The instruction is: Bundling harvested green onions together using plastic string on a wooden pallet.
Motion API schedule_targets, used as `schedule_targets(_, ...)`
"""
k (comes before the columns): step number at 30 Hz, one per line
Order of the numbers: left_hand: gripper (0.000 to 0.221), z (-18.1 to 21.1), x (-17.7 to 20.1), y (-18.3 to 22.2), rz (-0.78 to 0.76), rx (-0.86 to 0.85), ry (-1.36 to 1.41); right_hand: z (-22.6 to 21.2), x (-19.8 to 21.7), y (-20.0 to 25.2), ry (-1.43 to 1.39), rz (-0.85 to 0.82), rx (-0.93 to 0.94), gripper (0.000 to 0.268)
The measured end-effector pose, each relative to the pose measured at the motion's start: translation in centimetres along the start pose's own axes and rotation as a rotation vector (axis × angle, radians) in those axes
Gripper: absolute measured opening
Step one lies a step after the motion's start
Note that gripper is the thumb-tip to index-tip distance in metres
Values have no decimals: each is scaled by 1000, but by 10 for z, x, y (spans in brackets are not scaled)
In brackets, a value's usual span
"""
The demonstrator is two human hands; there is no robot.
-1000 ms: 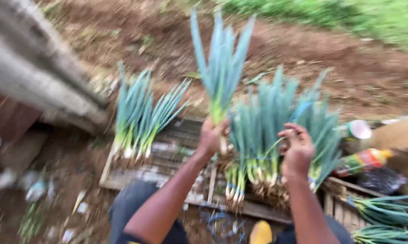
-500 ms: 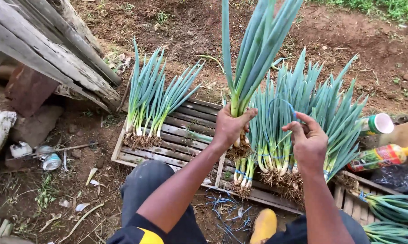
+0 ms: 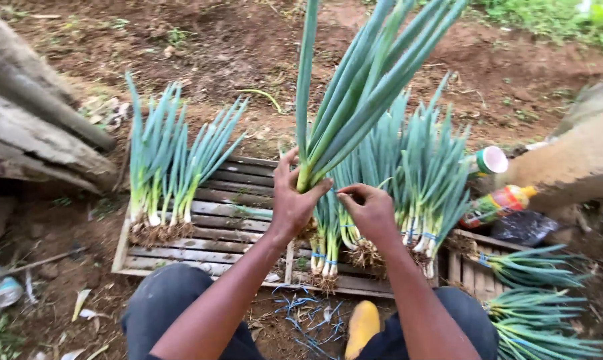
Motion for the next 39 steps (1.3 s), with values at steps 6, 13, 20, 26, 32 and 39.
schedule_targets(6, 45, -45, -17, -16, -140, -36, -150, -31, -4, 7, -269, -74, 47, 13)
schedule_targets(13, 27, -56, -16, -16, -119, 76, -58, -53, -11, 9, -435, -153, 75, 11)
schedule_targets(20, 32, -60, -5, -27, 1, 29, -194, -54, -8, 7, -446, -187, 127, 7)
schedule_targets(26, 21, -57, -5, -23, -95, -46, -513, -41, -14, 11, -351, -227, 87, 11)
schedule_targets(32, 25, -53, -17, -28, -234, -87, -746, -45, -9, 8, -326, -198, 88, 16)
schedule_targets(39, 33, -47, -21, -29, -327, -43, -884, -49, -8, 11, -305, -174, 46, 15)
Point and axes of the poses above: each hand's wrist, its own y-axis away from the middle knuckle, its own x-axis out of the back of the hand, z = x × y, the point moved 7 cm from there along -y, towards the middle knuckle, and after that the axes turned 13 degrees about x, right-handed, at the moved point
